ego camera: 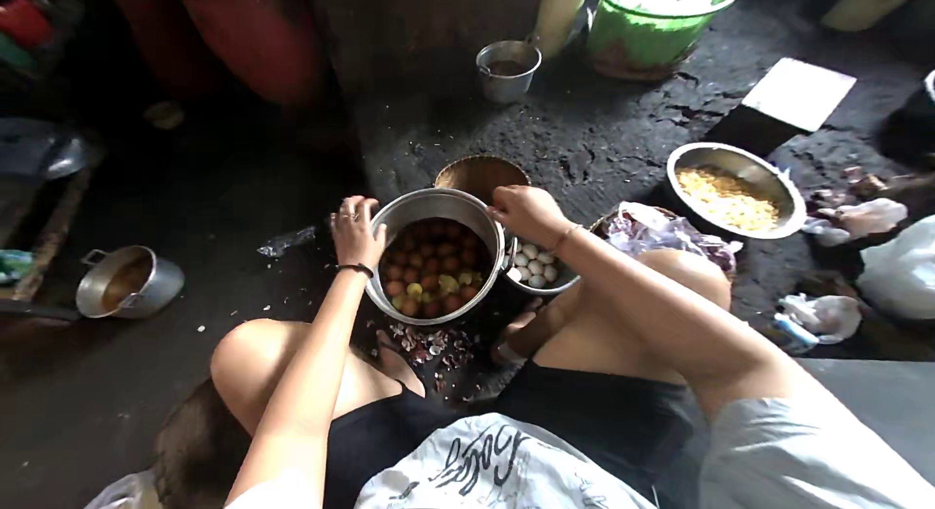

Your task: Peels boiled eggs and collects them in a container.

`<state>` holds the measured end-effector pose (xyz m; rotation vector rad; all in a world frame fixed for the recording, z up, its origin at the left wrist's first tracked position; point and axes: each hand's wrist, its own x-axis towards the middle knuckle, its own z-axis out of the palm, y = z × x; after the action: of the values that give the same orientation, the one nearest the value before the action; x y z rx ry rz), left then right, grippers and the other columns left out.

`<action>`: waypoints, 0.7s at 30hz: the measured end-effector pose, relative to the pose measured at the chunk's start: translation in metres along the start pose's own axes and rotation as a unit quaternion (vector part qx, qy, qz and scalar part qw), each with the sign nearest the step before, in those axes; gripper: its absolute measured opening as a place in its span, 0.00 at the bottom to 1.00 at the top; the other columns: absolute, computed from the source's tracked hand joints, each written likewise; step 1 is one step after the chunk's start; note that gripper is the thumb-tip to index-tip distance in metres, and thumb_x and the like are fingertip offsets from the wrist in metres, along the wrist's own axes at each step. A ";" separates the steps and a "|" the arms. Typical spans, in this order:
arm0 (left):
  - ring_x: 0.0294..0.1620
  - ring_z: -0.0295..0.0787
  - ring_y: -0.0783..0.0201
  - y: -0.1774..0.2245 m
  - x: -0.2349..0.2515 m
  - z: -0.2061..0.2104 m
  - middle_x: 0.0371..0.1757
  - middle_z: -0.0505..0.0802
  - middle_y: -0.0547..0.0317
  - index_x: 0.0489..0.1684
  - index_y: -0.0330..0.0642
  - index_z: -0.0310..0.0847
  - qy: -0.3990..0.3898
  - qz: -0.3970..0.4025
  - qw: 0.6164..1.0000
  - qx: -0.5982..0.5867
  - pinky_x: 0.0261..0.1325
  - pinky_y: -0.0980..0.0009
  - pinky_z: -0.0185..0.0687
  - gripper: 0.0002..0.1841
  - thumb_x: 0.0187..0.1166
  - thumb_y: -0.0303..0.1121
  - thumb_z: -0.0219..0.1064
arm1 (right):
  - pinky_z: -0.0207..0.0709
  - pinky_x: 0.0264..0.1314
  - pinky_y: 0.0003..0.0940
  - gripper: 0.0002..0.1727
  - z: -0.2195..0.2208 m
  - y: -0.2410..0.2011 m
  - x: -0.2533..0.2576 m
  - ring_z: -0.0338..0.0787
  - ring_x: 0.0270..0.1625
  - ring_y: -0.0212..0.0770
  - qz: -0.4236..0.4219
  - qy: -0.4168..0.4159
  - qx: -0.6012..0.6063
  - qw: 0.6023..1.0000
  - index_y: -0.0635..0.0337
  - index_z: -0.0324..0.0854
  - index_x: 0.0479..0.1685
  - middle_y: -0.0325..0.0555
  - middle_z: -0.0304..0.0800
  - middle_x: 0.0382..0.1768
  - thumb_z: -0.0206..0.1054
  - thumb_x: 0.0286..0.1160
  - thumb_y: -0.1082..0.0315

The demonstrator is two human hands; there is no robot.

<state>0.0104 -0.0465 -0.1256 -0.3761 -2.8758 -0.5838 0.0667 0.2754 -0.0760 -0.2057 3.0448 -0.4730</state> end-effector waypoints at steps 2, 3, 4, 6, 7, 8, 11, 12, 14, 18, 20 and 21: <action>0.84 0.65 0.30 -0.016 0.004 -0.006 0.83 0.73 0.31 0.88 0.42 0.65 -0.014 -0.122 0.992 0.012 0.82 0.28 0.54 0.35 0.80 0.40 0.70 | 0.77 0.55 0.74 0.36 -0.007 -0.011 -0.017 0.89 0.57 0.71 0.129 -0.097 -0.047 0.986 0.69 0.87 0.45 0.69 0.91 0.47 0.61 0.82 0.36; 0.80 0.71 0.31 -0.023 0.006 -0.007 0.78 0.79 0.30 0.87 0.44 0.67 -0.047 -0.170 0.984 0.015 0.80 0.27 0.57 0.32 0.84 0.43 0.66 | 0.75 0.59 0.75 0.38 -0.006 -0.018 -0.025 0.88 0.61 0.71 0.164 -0.143 -0.032 0.975 0.69 0.88 0.48 0.69 0.90 0.52 0.62 0.80 0.34; 0.73 0.80 0.32 -0.029 0.010 -0.004 0.70 0.86 0.33 0.79 0.45 0.76 -0.077 -0.194 0.978 0.013 0.76 0.27 0.63 0.25 0.87 0.44 0.62 | 0.73 0.66 0.73 0.37 -0.006 -0.023 -0.028 0.86 0.66 0.69 0.185 -0.182 -0.011 0.966 0.69 0.87 0.53 0.68 0.89 0.58 0.63 0.80 0.36; 0.70 0.85 0.39 -0.032 0.018 0.000 0.64 0.91 0.41 0.71 0.45 0.84 -0.128 -0.206 0.970 0.008 0.76 0.33 0.68 0.20 0.89 0.42 0.57 | 0.74 0.68 0.69 0.30 0.001 -0.022 -0.028 0.85 0.69 0.65 0.196 -0.175 0.035 0.964 0.69 0.86 0.55 0.66 0.88 0.62 0.62 0.81 0.45; 0.70 0.85 0.42 -0.028 0.019 0.000 0.64 0.92 0.43 0.69 0.44 0.85 -0.143 -0.207 0.968 0.011 0.77 0.36 0.68 0.20 0.90 0.41 0.56 | 0.75 0.67 0.69 0.29 0.007 -0.015 -0.026 0.86 0.68 0.64 0.197 -0.157 0.063 0.966 0.68 0.87 0.53 0.65 0.88 0.61 0.63 0.79 0.46; 0.71 0.84 0.43 -0.023 0.020 -0.002 0.65 0.92 0.43 0.69 0.43 0.85 -0.150 -0.209 0.966 0.015 0.78 0.37 0.67 0.19 0.90 0.41 0.56 | 0.76 0.66 0.69 0.28 0.013 -0.006 -0.024 0.86 0.67 0.64 0.193 -0.142 0.091 0.967 0.68 0.87 0.51 0.64 0.89 0.60 0.64 0.78 0.46; 0.75 0.81 0.42 -0.015 0.021 -0.006 0.69 0.89 0.43 0.72 0.42 0.83 -0.171 -0.206 0.962 0.050 0.79 0.36 0.66 0.20 0.90 0.39 0.55 | 0.76 0.64 0.69 0.29 0.016 0.009 -0.023 0.87 0.66 0.64 0.180 -0.130 0.104 0.969 0.68 0.86 0.48 0.64 0.89 0.58 0.62 0.80 0.45; 0.79 0.77 0.41 -0.012 0.021 -0.009 0.75 0.85 0.42 0.77 0.44 0.79 -0.179 -0.197 0.961 0.073 0.81 0.33 0.61 0.22 0.90 0.40 0.56 | 0.75 0.64 0.70 0.29 0.011 0.007 -0.024 0.86 0.67 0.64 0.177 -0.135 0.092 0.971 0.68 0.86 0.50 0.65 0.89 0.59 0.60 0.82 0.46; 0.89 0.59 0.34 0.002 0.020 -0.023 0.89 0.65 0.36 0.91 0.44 0.61 -0.156 -0.160 0.972 0.076 0.84 0.24 0.43 0.34 0.85 0.43 0.64 | 0.75 0.65 0.70 0.28 0.002 0.001 -0.022 0.86 0.69 0.65 0.164 -0.114 0.081 0.977 0.68 0.85 0.54 0.66 0.88 0.62 0.58 0.85 0.47; 0.75 0.80 0.38 0.063 0.010 -0.068 0.67 0.88 0.37 0.67 0.36 0.83 -0.012 -0.028 0.999 0.013 0.84 0.31 0.53 0.26 0.80 0.47 0.71 | 0.78 0.70 0.55 0.21 -0.018 -0.003 -0.014 0.83 0.68 0.59 0.033 0.063 0.187 0.980 0.64 0.79 0.65 0.63 0.80 0.65 0.68 0.71 0.72; 0.54 0.89 0.40 0.095 0.000 -0.089 0.42 0.93 0.38 0.37 0.29 0.87 0.020 0.015 0.999 0.020 0.75 0.38 0.67 0.22 0.81 0.47 0.69 | 0.80 0.67 0.49 0.18 -0.028 -0.020 -0.012 0.85 0.63 0.57 -0.031 0.124 0.226 0.966 0.68 0.81 0.58 0.64 0.81 0.61 0.66 0.67 0.79; 0.48 0.90 0.42 0.105 -0.005 -0.095 0.35 0.91 0.40 0.29 0.29 0.85 0.036 0.034 0.999 0.016 0.72 0.41 0.70 0.20 0.81 0.42 0.68 | 0.80 0.67 0.47 0.16 -0.032 -0.030 -0.010 0.85 0.62 0.56 -0.055 0.133 0.233 0.962 0.70 0.81 0.57 0.65 0.81 0.61 0.67 0.68 0.79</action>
<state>0.0565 0.0081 -0.0029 -0.4381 -2.7874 -0.5283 0.0781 0.2575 -0.0363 -0.3079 3.0595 -1.3005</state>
